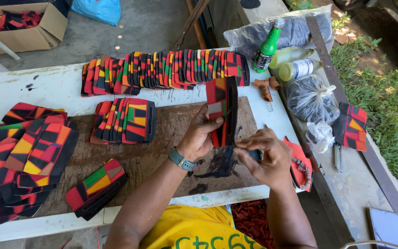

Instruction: The person repeatedly picks up small patterned pouches from a stack, holds them, and uses a small brush to apply black paint along the edges. After painting, the pouch is placed back on the table. The process is repeated for multiple pouches.

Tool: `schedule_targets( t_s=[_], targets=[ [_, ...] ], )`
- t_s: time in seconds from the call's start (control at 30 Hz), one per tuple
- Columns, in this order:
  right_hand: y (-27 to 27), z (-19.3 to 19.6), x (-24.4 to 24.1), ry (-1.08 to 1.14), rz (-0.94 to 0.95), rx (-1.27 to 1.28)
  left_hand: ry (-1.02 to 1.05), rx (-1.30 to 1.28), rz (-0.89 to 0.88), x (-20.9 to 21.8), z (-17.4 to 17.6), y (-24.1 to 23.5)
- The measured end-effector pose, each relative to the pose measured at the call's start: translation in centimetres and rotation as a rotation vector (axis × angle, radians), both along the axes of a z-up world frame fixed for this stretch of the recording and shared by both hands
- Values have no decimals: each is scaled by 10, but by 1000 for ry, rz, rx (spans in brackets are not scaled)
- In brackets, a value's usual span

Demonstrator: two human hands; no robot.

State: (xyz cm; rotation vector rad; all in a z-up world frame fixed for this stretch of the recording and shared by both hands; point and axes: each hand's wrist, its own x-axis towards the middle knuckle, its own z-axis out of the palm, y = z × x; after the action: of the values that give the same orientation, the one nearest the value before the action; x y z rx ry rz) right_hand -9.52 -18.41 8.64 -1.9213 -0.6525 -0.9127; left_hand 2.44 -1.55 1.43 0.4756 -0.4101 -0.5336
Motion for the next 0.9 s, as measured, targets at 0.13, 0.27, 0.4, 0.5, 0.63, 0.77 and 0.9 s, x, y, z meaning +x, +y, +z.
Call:
schedule_targets(
  t_s=[0.13, 0.27, 0.4, 0.5, 0.63, 0.77, 0.9],
  targets=[
    [4, -2, -7, -9, 70, 70, -3, 20, 12, -2, -2, 4],
    [6, -4, -4, 12, 86, 112, -10, 5, -28, -10, -1, 6],
    [1, -5, 11, 23, 52, 148, -47, -45, -107, -16, -1, 10],
    [-4, -4, 26, 32, 67, 244, -49, -66, -154, -22, -4, 13],
    [-6, -4, 28, 55, 116, 328, -39, -56, -165, -27, -6, 16],
    [-2, -9, 16, 21, 173, 224, -26, -91, -191, -27, -7, 15],
    [-7, -9, 29, 82, 134, 380, -32, -127, -269, -31, -10, 16]
  ],
)
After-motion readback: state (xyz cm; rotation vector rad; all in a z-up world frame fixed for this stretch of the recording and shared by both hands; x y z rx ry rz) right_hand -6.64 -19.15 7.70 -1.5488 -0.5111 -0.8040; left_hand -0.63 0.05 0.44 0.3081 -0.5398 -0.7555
